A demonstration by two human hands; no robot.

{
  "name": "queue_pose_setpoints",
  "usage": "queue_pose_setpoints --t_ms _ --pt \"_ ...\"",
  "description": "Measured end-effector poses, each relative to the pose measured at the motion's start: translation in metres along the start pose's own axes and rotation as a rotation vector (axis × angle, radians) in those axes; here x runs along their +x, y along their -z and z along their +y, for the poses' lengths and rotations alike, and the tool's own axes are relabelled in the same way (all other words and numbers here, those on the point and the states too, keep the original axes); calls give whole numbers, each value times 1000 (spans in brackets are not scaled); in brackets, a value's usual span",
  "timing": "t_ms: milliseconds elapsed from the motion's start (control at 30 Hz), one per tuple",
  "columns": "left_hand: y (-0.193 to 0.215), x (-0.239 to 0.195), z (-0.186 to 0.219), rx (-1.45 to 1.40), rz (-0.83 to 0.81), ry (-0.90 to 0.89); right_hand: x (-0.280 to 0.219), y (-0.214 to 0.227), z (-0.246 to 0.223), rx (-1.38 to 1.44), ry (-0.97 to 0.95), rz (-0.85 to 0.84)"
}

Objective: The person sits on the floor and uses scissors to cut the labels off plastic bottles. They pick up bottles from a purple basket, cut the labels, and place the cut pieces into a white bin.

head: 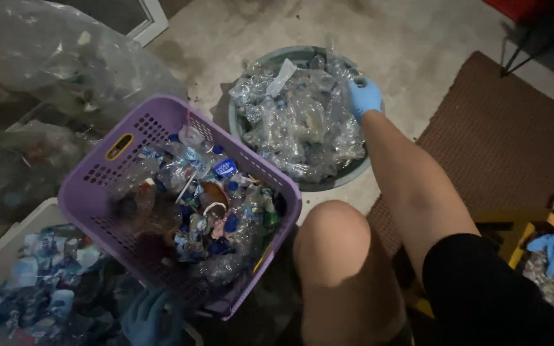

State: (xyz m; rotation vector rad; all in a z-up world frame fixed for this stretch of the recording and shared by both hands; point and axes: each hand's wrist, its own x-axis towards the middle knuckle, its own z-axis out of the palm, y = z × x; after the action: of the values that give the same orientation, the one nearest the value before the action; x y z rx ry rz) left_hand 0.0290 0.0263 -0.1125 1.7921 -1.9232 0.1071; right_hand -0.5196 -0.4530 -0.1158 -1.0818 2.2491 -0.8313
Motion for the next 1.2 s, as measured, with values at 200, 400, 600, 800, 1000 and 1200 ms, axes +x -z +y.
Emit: queue_pose_setpoints --t_ms 200,400,600,800,1000,1200 --pt "-29 -58 -67 121 -77 -37 39 -34 20 116 271 138" --pt "-6 -25 -35 -41 -9 -41 27 -31 25 44 330 246" --pt "-15 -26 -26 -230 -166 72 5 -26 35 127 306 231" --pt "10 9 19 -110 -261 125 -77 -6 -20 127 515 228" --pt "54 47 54 -148 -193 31 -185 -12 -96 220 1032 -367" --pt "0 -8 27 -24 -137 -58 -299 -25 -142 -289 1202 -989"
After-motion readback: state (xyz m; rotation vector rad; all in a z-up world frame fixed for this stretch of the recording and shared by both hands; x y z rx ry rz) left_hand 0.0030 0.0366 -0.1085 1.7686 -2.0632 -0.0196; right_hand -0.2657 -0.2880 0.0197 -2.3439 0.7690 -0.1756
